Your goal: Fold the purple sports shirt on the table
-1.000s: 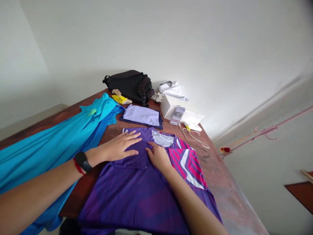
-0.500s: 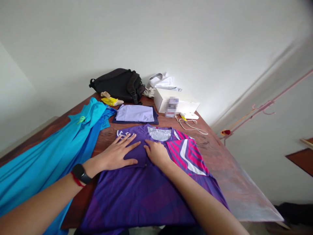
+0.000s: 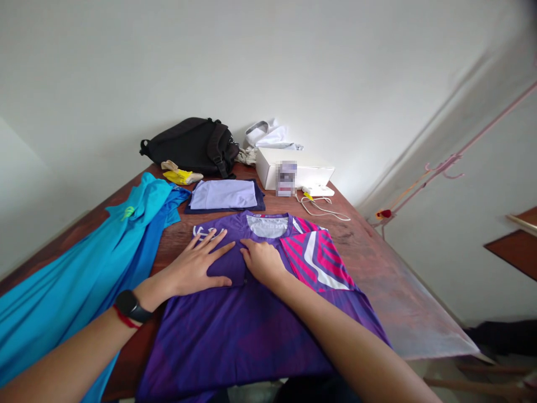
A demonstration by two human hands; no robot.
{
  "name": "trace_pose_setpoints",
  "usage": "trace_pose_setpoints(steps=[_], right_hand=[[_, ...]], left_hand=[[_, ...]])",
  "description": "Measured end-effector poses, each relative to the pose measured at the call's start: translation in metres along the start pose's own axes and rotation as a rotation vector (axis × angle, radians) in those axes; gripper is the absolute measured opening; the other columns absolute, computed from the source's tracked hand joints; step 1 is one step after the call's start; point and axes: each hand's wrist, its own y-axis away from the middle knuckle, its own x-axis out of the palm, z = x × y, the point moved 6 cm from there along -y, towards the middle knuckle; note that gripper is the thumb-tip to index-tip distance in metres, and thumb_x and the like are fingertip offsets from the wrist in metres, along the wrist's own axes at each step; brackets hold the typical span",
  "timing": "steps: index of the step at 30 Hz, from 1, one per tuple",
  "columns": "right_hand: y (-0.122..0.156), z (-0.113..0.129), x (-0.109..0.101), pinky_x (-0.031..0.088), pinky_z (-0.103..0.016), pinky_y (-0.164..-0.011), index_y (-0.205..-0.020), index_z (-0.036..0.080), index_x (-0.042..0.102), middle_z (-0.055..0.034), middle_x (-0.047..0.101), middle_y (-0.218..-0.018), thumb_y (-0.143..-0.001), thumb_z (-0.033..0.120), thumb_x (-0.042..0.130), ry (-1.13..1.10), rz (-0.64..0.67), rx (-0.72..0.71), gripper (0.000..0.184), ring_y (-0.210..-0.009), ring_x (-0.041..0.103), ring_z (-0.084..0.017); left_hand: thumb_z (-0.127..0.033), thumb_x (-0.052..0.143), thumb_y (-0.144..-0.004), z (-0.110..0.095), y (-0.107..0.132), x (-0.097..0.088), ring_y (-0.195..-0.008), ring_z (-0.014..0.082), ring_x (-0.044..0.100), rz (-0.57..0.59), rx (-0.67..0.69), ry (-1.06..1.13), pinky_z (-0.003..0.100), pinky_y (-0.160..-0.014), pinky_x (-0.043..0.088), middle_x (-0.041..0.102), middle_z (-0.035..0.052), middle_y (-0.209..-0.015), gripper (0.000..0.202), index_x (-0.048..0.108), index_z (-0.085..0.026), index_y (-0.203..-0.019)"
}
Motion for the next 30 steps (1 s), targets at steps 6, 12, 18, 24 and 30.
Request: trace_pose_setpoints(steps=[6, 12, 18, 24, 30], right_hand=[[-0.027, -0.058, -0.077, 0.045, -0.022, -0.047, -0.106, 0.015, 0.07, 0.0005, 0.065, -0.059, -0.097, 0.043, 0.05, -0.604, -0.231, 0.117, 0.035, -0.04, 0.055, -0.012], [-0.019, -0.109, -0.132, 0.046, -0.023, -0.048, -0.103, 0.015, 0.069, -0.0018, 0.065, -0.065, -0.092, 0.049, 0.054, -0.632, -0.401, 0.076, 0.039, -0.052, 0.06, -0.015], [0.011, -0.134, -0.075, 0.041, -0.046, -0.111, -0.129, 0.022, 0.067, -0.0118, 0.062, -0.14, -0.095, 0.044, 0.056, -0.054, -0.157, -0.109, 0.041, -0.133, 0.053, -0.029], [0.014, -0.187, -0.048, 0.025, -0.048, -0.123, -0.15, 0.021, 0.049, -0.012, 0.039, -0.161, -0.102, 0.049, 0.043, 0.052, -0.064, -0.057, 0.056, -0.155, 0.022, -0.027], [0.012, -0.215, -0.043, 0.017, -0.056, -0.123, -0.159, 0.024, 0.034, -0.009, 0.022, -0.168, -0.102, 0.058, 0.036, 0.131, 0.001, 0.058, 0.067, -0.156, 0.011, -0.033]], left_hand=[[-0.084, 0.048, -0.085, -0.003, 0.0, -0.003, -0.154, 0.0403, 0.013, 0.051, -0.042, 0.027, 0.065, -0.121, 0.014, 0.011, 0.0082, -0.169, 0.092, 0.026, -0.036, -0.16], [-0.084, 0.048, -0.084, 0.001, 0.002, -0.001, -0.154, 0.0413, 0.012, 0.016, -0.022, 0.055, 0.065, -0.121, 0.013, 0.01, 0.0072, -0.169, 0.092, 0.024, -0.039, -0.16], [-0.084, 0.048, -0.084, 0.001, 0.003, 0.0, -0.154, 0.0403, 0.013, -0.013, -0.003, 0.064, 0.064, -0.121, 0.011, 0.009, 0.0073, -0.169, 0.092, 0.024, -0.038, -0.16], [-0.084, 0.047, -0.085, 0.0, 0.004, -0.003, -0.154, 0.0403, 0.011, 0.021, -0.007, 0.045, 0.065, -0.121, 0.012, 0.009, 0.009, -0.169, 0.092, 0.022, -0.037, -0.161], [-0.083, 0.049, -0.085, 0.0, 0.003, -0.003, -0.154, 0.0401, 0.013, 0.021, 0.001, 0.028, 0.065, -0.121, 0.013, 0.01, 0.0085, -0.169, 0.093, 0.021, -0.038, -0.161]])
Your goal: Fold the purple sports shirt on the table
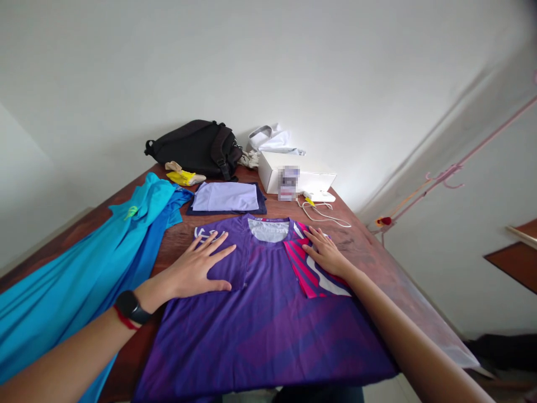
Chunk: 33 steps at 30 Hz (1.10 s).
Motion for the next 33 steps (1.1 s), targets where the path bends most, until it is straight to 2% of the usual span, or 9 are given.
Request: trace_pose_setpoints(steps=[5, 14, 20, 22, 26, 29, 33], right_hand=[[-0.002, -0.008, 0.001, 0.016, -0.056, -0.123, -0.161, 0.024, 0.029, -0.0094, 0.018, -0.169, -0.102, 0.063, 0.031, 0.064, -0.003, 0.082, 0.071, -0.156, 0.007, -0.036], [0.0, -0.013, 0.0, 0.015, -0.055, -0.125, -0.162, 0.023, 0.025, -0.0084, 0.014, -0.17, -0.1, 0.071, 0.024, 0.082, 0.023, 0.086, 0.079, -0.156, 0.005, -0.034], [0.011, -0.015, -0.015, 0.019, -0.062, -0.122, -0.159, 0.016, 0.035, -0.0133, 0.016, -0.169, -0.101, 0.066, 0.025, 0.115, -0.102, 0.262, 0.077, -0.155, 0.007, -0.04], [0.015, -0.004, -0.018, 0.019, -0.062, -0.122, -0.159, 0.018, 0.034, -0.0123, 0.015, -0.17, -0.1, 0.067, 0.029, 0.128, -0.114, 0.19, 0.077, -0.156, 0.005, -0.039], [0.02, 0.026, -0.009, 0.015, -0.062, -0.123, -0.162, 0.031, 0.025, -0.0042, 0.011, -0.171, -0.099, 0.07, 0.033, 0.088, 0.014, -0.072, 0.074, -0.156, 0.004, -0.035], [0.022, 0.03, -0.003, 0.014, -0.066, -0.121, -0.162, 0.035, 0.021, -0.0037, 0.011, -0.17, -0.099, 0.071, 0.031, 0.08, 0.036, -0.062, 0.073, -0.156, 0.006, -0.035], [0.022, 0.029, 0.001, 0.017, -0.064, -0.122, -0.161, 0.037, 0.024, -0.0032, 0.015, -0.17, -0.099, 0.072, 0.03, 0.093, -0.005, -0.033, 0.072, -0.156, 0.01, -0.034]], left_hand=[[-0.084, 0.048, -0.084, -0.001, -0.002, -0.001, -0.154, 0.0407, 0.013, 0.011, -0.007, -0.011, 0.066, -0.12, 0.013, 0.011, 0.0092, -0.169, 0.093, 0.023, -0.037, -0.161], [-0.084, 0.048, -0.085, 0.0, 0.0, -0.001, -0.153, 0.0418, 0.015, -0.004, 0.004, -0.014, 0.067, -0.119, 0.016, 0.012, 0.0097, -0.169, 0.093, 0.023, -0.036, -0.161], [-0.084, 0.048, -0.084, 0.0, 0.0, -0.001, -0.153, 0.0421, 0.014, 0.0, -0.001, -0.013, 0.067, -0.119, 0.016, 0.011, 0.0098, -0.169, 0.093, 0.024, -0.036, -0.16], [-0.085, 0.048, -0.084, 0.0, -0.001, -0.001, -0.154, 0.042, 0.013, 0.01, -0.005, -0.013, 0.067, -0.119, 0.016, 0.01, 0.0099, -0.169, 0.094, 0.023, -0.037, -0.161], [-0.085, 0.047, -0.083, -0.001, -0.001, -0.002, -0.154, 0.0424, 0.012, 0.017, -0.013, -0.014, 0.068, -0.119, 0.016, 0.01, 0.0099, -0.169, 0.095, 0.022, -0.037, -0.161], [-0.086, 0.047, -0.083, -0.002, -0.001, -0.002, -0.154, 0.0421, 0.013, 0.026, -0.02, -0.014, 0.068, -0.119, 0.017, 0.011, 0.0101, -0.169, 0.094, 0.023, -0.037, -0.16], [-0.085, 0.047, -0.083, -0.003, -0.001, -0.003, -0.154, 0.0421, 0.014, 0.027, -0.018, -0.014, 0.068, -0.118, 0.018, 0.011, 0.0099, -0.169, 0.094, 0.024, -0.037, -0.16]])
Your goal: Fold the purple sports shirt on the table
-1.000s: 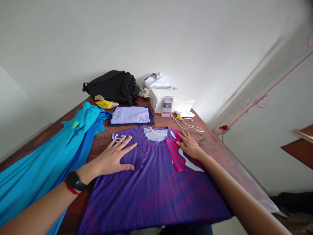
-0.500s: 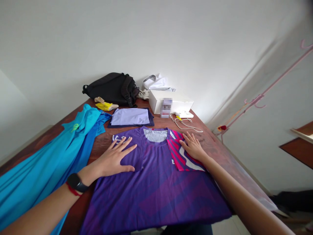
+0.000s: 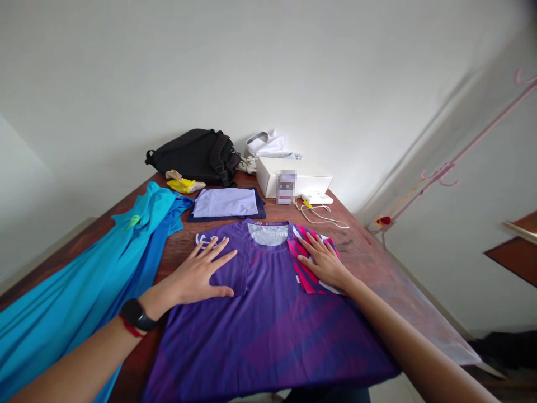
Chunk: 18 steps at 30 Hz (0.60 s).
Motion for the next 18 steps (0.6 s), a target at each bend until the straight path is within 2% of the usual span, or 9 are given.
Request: trace_pose_setpoints(steps=[4, 14, 18], right_hand=[[0.0, 0.0, 0.0, 0.017, -0.062, -0.122, -0.16, 0.036, 0.027, -0.0035, 0.016, -0.17, -0.098, 0.072, 0.031, 0.025, -0.022, -0.004, 0.072, -0.156, 0.012, -0.033], [0.0, 0.001, 0.001, 0.017, -0.062, -0.122, -0.161, 0.037, 0.022, -0.0017, 0.011, -0.17, -0.098, 0.073, 0.029, 0.049, -0.002, -0.001, 0.073, -0.156, 0.009, -0.034], [0.0, 0.004, -0.001, 0.016, -0.062, -0.122, -0.161, 0.037, 0.023, -0.002, 0.01, -0.171, -0.099, 0.071, 0.03, 0.026, -0.001, 0.0, 0.071, -0.156, 0.009, -0.033]], left_hand=[[-0.085, 0.049, -0.083, 0.001, 0.0, 0.0, -0.153, 0.0427, 0.015, -0.022, 0.017, -0.011, 0.067, -0.119, 0.017, 0.013, 0.0103, -0.169, 0.094, 0.024, -0.037, -0.16], [-0.086, 0.049, -0.082, 0.0, -0.003, -0.001, -0.153, 0.0442, 0.013, -0.03, 0.037, -0.025, 0.069, -0.118, 0.017, 0.01, 0.0111, -0.169, 0.096, 0.024, -0.036, -0.16], [-0.079, 0.042, -0.091, -0.007, -0.005, -0.008, -0.154, 0.041, 0.012, -0.074, 0.047, -0.009, 0.068, -0.119, 0.017, 0.012, 0.0094, -0.169, 0.084, 0.023, -0.036, -0.161]])
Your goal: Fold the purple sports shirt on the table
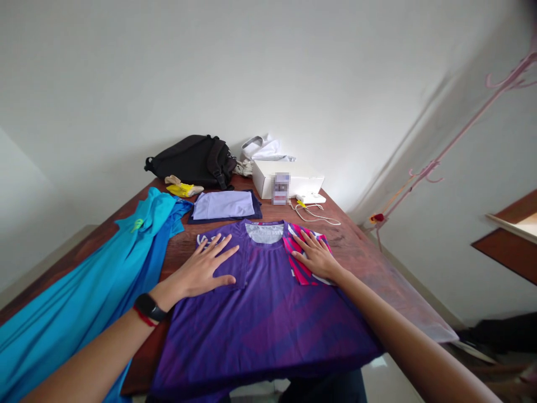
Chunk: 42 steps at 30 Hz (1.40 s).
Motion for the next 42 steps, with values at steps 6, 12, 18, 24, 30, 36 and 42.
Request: trace_pose_setpoints(steps=[6, 12, 18, 24, 30, 36, 42], right_hand=[[0.009, -0.016, -0.029, 0.019, -0.06, -0.123, -0.155, 0.027, 0.042, -0.0058, 0.02, -0.169, -0.102, 0.064, 0.029, -0.108, -0.162, 0.095, 0.066, -0.157, 0.009, -0.032], [0.044, -0.064, -0.063, 0.036, -0.046, -0.119, -0.142, 0.022, 0.06, -0.0078, 0.049, -0.155, -0.102, 0.05, 0.034, -0.223, -0.258, 0.161, 0.055, -0.148, 0.038, -0.029], [0.072, -0.071, -0.053, 0.031, -0.045, -0.122, -0.145, 0.023, 0.056, -0.0057, 0.049, -0.155, -0.101, 0.049, 0.036, -0.24, -0.084, 0.037, 0.055, -0.148, 0.038, -0.029], [0.083, -0.06, -0.027, 0.018, -0.057, -0.124, -0.16, 0.026, 0.032, -0.0076, 0.017, -0.169, -0.096, 0.069, 0.044, -0.247, 0.081, -0.037, 0.078, -0.156, 0.012, -0.034], [0.089, -0.067, -0.006, 0.01, -0.06, -0.124, -0.163, 0.029, 0.019, -0.0041, 0.014, -0.17, -0.103, 0.064, 0.022, -0.11, 0.097, 0.027, 0.069, -0.156, 0.004, -0.031], [0.089, -0.064, -0.001, 0.014, -0.063, -0.122, -0.163, 0.033, 0.016, -0.0035, 0.009, -0.171, -0.101, 0.066, 0.019, -0.049, 0.122, 0.084, 0.07, -0.156, 0.005, -0.033], [0.123, -0.058, -0.021, 0.021, -0.066, -0.118, -0.162, 0.027, 0.024, -0.0109, 0.017, -0.169, -0.097, 0.071, 0.03, -0.097, 0.031, 0.186, 0.079, -0.155, 0.014, -0.038]], left_hand=[[-0.066, 0.03, -0.102, -0.004, 0.001, 0.002, -0.154, 0.0355, 0.018, 0.027, -0.05, 0.03, 0.063, -0.12, 0.023, 0.02, 0.0085, -0.168, 0.066, 0.024, -0.034, -0.16], [-0.066, 0.032, -0.102, -0.005, 0.002, 0.005, -0.153, 0.0385, 0.021, 0.015, -0.052, -0.013, 0.065, -0.117, 0.025, 0.018, 0.0114, -0.168, 0.065, 0.029, -0.034, -0.159], [-0.066, 0.032, -0.102, -0.017, -0.008, -0.003, -0.154, 0.0357, 0.018, 0.033, -0.021, -0.025, 0.061, -0.119, 0.024, 0.022, 0.0098, -0.167, 0.065, 0.032, -0.033, -0.158], [-0.068, 0.028, -0.102, -0.02, -0.019, 0.001, -0.154, 0.0367, 0.018, 0.049, -0.085, -0.034, 0.063, -0.119, 0.022, 0.023, 0.0137, -0.167, 0.07, 0.03, -0.028, -0.16], [-0.07, 0.029, -0.1, -0.019, -0.016, 0.011, -0.154, 0.0386, 0.017, 0.024, -0.107, -0.058, 0.067, -0.117, 0.019, 0.019, 0.0133, -0.168, 0.072, 0.028, -0.03, -0.16], [-0.071, 0.032, -0.098, -0.02, -0.016, 0.01, -0.154, 0.0405, 0.014, 0.042, -0.126, -0.043, 0.072, -0.115, 0.017, 0.016, 0.012, -0.169, 0.073, 0.026, -0.033, -0.16], [-0.064, 0.029, -0.103, -0.041, 0.003, -0.003, -0.154, 0.0377, 0.019, -0.079, -0.083, -0.041, 0.063, -0.119, 0.021, 0.023, 0.014, -0.167, 0.067, 0.037, -0.026, -0.158]])
